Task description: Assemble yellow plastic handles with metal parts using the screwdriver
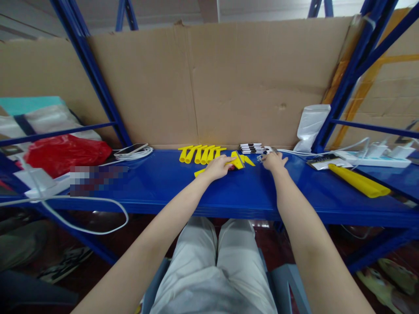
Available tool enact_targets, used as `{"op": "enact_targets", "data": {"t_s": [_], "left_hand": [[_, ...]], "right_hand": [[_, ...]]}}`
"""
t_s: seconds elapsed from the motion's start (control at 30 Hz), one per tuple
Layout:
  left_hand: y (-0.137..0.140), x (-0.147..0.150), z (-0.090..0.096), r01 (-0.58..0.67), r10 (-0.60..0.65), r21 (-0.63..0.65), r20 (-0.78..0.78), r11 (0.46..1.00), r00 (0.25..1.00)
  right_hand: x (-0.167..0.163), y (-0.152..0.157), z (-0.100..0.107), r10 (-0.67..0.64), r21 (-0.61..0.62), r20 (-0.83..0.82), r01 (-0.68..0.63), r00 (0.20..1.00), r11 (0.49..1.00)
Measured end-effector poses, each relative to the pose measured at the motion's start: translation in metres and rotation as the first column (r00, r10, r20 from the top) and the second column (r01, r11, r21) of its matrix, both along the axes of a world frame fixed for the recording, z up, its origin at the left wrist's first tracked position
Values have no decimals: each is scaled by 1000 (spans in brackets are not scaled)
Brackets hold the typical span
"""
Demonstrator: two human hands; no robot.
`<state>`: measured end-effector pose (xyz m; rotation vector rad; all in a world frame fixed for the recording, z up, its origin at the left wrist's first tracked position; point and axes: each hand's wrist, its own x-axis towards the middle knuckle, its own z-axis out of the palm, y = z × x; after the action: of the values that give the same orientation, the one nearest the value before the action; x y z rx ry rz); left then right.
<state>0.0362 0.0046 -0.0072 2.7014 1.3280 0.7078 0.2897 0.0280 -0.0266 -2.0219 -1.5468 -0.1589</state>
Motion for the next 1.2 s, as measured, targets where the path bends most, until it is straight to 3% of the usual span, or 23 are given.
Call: {"op": "enact_targets", "data": {"t_s": [0.17,0.7,0.8,0.9,1.03,1.2], "left_hand": [[2,-2,-2,-15,16,30,-30,999,999],[6,-3,-4,-39,40,45,-27,998,999],[4,-1,-3,-31,33,53,-39,998,999],[2,1,-2,4,0,59,-61,998,998],[-2,4,-1,57,-51,67,-87,996,995],[-6,4,1,87,-77,91,-106,992,991]], "right_hand": [[-14,-7,12,-52,-200,59,63,997,978],[-38,-12,25,-90,-316,-49,70,995,946],[-39,-10,26,-70,-222,-108,44,992,974],[-45,-11,28,76,-22,-303,-86,950,996],[-62,-15,29,307,171,-489,-255,817,952],[-77,-17,28,447,252,-516,-370,731,894]]}}
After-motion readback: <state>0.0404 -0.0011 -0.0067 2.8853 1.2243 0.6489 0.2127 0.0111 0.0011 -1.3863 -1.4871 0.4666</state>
